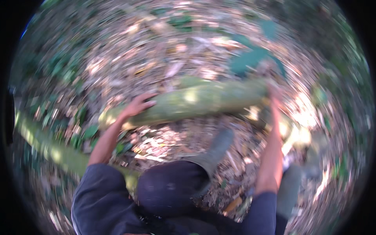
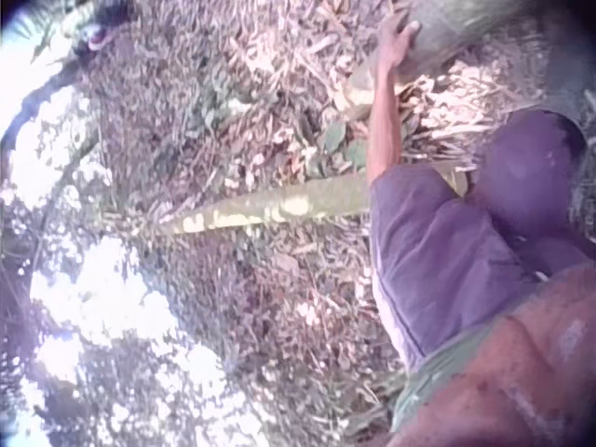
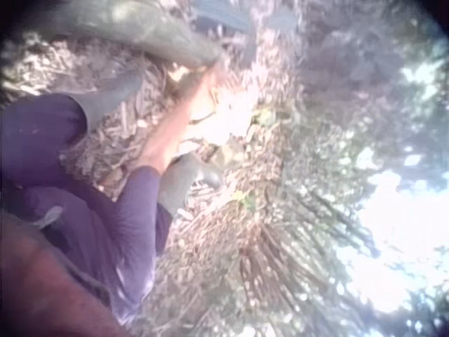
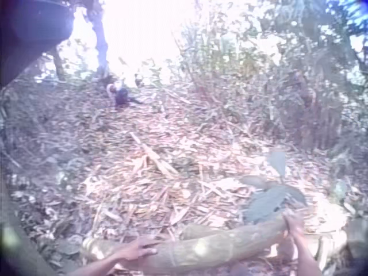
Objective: The person sits on the forest floor and uses a machete to chop a large bamboo stalk into smaller sections. They repeatedly strike the bamboo to sever it, then lift the cut pieces to inspect the interior.
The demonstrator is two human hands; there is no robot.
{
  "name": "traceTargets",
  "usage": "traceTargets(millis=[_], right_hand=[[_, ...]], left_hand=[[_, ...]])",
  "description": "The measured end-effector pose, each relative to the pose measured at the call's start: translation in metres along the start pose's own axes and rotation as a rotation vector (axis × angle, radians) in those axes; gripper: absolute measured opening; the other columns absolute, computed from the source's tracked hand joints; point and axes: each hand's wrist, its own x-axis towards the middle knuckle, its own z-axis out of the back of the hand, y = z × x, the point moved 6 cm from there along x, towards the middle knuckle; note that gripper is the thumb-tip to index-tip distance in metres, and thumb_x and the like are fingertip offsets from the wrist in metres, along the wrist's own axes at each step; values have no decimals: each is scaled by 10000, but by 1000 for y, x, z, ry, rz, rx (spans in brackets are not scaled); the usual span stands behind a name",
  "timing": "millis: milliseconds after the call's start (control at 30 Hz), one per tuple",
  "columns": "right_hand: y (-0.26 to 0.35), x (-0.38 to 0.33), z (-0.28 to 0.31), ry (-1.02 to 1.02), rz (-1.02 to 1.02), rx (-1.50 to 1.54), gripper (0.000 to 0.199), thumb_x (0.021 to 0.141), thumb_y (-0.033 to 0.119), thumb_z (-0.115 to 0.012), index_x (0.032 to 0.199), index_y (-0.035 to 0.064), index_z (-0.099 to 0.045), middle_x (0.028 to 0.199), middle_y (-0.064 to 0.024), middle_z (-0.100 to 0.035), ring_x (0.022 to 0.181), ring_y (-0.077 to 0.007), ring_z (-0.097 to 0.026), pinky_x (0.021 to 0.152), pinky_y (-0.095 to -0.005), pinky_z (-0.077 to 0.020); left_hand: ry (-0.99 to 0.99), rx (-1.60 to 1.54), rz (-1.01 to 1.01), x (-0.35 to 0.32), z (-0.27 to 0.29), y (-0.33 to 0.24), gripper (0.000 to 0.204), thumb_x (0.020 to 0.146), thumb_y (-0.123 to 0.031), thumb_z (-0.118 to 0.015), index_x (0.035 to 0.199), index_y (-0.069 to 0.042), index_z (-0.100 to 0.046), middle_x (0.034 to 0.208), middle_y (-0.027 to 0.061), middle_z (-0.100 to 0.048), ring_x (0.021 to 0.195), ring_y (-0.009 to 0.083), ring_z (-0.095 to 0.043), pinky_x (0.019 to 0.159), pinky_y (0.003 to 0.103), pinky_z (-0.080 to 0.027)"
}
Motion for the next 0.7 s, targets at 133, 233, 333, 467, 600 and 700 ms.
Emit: traceTargets(millis=[133,233,333,467,600,700], right_hand=[[157,-127,-83,-151,-186,448,498,924,399,-563,1194,-18,-596,1116,-139,-627,1076,-218,-562,956,-349,-407],[159,-134,-69,-80,-171,435,427,921,378,-583,1100,-7,-625,1030,-74,-633,986,-163,-552,907,-318,-394],[167,-132,-95,-37,-260,625,353,902,309,-629,1083,5,-631,1054,-76,-645,947,-157,-585,875,-299,-429],[131,-130,-64,-234,-308,607,378,856,279,-687,1088,-15,-636,1075,-98,-640,997,-182,-569,942,-329,-403],[117,-140,-65,-346,-445,668,361,831,217,-707,1095,-21,-647,1062,-98,-654,937,-189,-609,891,-316,-454],[123,-143,-77,-310,-355,826,312,845,183,-689,1078,-20,-643,988,-76,-675,840,-162,-640,813,-283,-500]], left_hand=[[-763,649,598,-181,114,108,546,851,-451,-608,1232,-61,-597,1217,213,-553,1144,346,-500,987,432,-405],[-996,463,1149,-273,156,171,690,826,-543,-556,1284,-27,-528,1236,272,-545,1172,389,-497,970,470,-406],[-1104,128,1199,-345,149,281,751,824,-605,-524,1208,39,-577,1195,286,-585,1151,378,-553,978,464,-410],[-841,219,1119,-268,162,285,726,852,-624,-481,1080,43,-658,1135,264,-625,1101,351,-592,944,447,-425],[-951,-92,890,-230,181,335,713,840,-579,-561,1104,79,-637,1131,238,-631,1052,299,-600,914,408,-429],[-944,-42,939,-223,190,346,700,822,-549,-588,1162,62,-616,1157,194,-622,1051,263,-580,921,395,-419]])
